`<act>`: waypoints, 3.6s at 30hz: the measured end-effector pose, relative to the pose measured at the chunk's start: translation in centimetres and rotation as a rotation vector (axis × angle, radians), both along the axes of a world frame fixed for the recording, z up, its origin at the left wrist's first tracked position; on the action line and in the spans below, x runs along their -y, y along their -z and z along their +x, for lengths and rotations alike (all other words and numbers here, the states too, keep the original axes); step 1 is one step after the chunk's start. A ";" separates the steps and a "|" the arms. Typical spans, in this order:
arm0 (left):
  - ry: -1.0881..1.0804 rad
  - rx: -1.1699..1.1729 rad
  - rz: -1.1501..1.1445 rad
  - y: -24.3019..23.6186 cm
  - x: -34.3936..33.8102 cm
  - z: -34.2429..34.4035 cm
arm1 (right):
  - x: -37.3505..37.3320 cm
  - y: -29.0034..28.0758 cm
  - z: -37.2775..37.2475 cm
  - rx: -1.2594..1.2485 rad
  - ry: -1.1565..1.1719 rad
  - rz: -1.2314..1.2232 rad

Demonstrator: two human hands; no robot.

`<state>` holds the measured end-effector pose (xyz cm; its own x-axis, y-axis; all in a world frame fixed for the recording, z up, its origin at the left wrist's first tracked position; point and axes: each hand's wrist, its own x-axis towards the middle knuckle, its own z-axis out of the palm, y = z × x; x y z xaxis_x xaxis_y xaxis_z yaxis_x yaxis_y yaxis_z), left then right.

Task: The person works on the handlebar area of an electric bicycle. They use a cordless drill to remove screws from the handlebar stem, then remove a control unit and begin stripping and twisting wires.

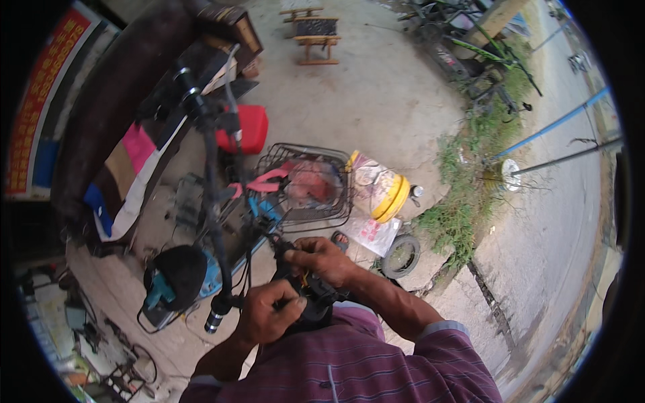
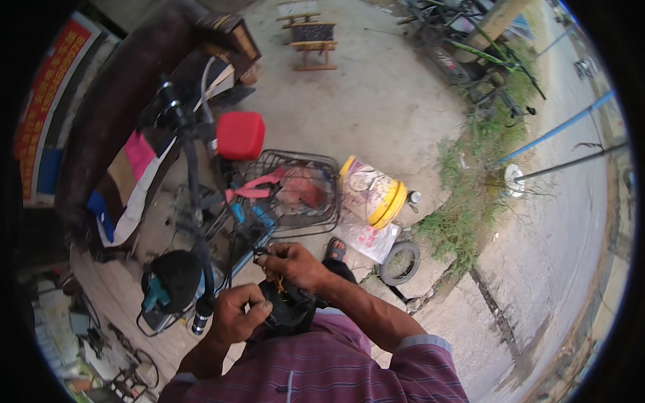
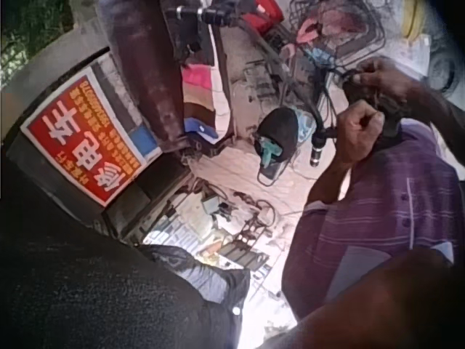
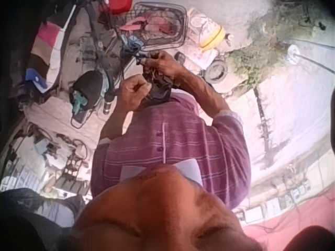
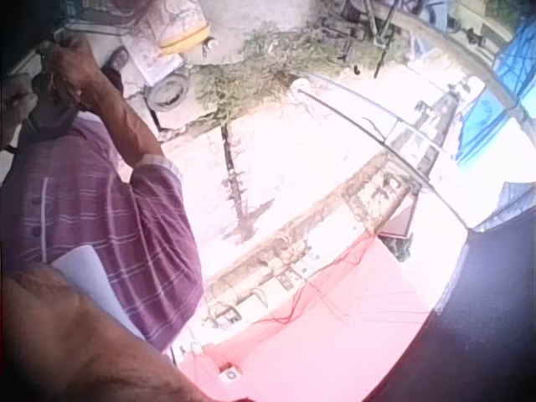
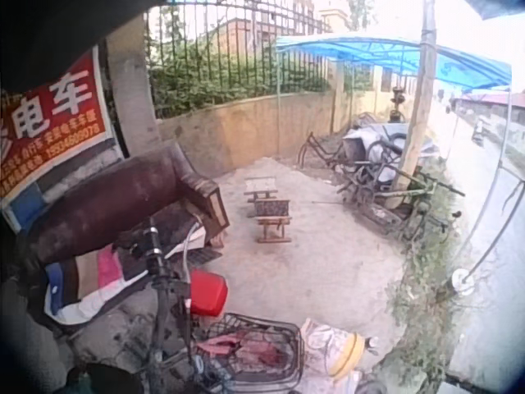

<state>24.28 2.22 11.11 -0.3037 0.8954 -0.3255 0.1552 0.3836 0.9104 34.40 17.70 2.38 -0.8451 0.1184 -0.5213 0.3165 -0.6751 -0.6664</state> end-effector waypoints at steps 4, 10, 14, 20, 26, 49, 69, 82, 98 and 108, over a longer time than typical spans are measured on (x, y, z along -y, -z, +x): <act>-0.061 0.067 0.037 0.0 0.4 -2.9 | 0.5 2.0 0.7 -0.095 0.028 -0.240; -0.281 0.119 0.049 2.0 1.7 -2.7 | 1.1 2.2 0.9 -0.113 -0.021 -0.359; -0.348 0.004 0.020 3.1 2.0 -2.8 | 0.9 1.9 1.1 -0.114 -0.027 -0.322; -0.316 -0.219 -0.043 3.3 1.9 -3.6 | 0.8 1.5 0.8 -0.128 -0.035 -0.258; -0.380 -0.198 0.012 2.8 0.0 -3.1 | 0.6 1.5 0.5 -0.126 -0.038 -0.250; -0.281 0.224 -0.097 4.4 0.8 -2.6 | 1.1 0.6 0.6 -0.055 0.024 -0.124; -0.263 0.312 -0.129 4.6 0.6 -3.0 | 1.1 -0.1 0.9 -0.031 -0.039 -0.028; -0.147 0.936 -0.283 5.1 -0.2 -5.8 | 1.9 0.2 1.5 -0.107 -0.008 0.054; -0.175 1.010 -0.350 6.2 0.3 -5.6 | 2.5 -0.3 1.8 0.027 -0.022 -0.025; -0.174 0.740 -0.300 4.7 0.5 -4.5 | 2.4 -0.4 1.9 -0.083 -0.054 0.031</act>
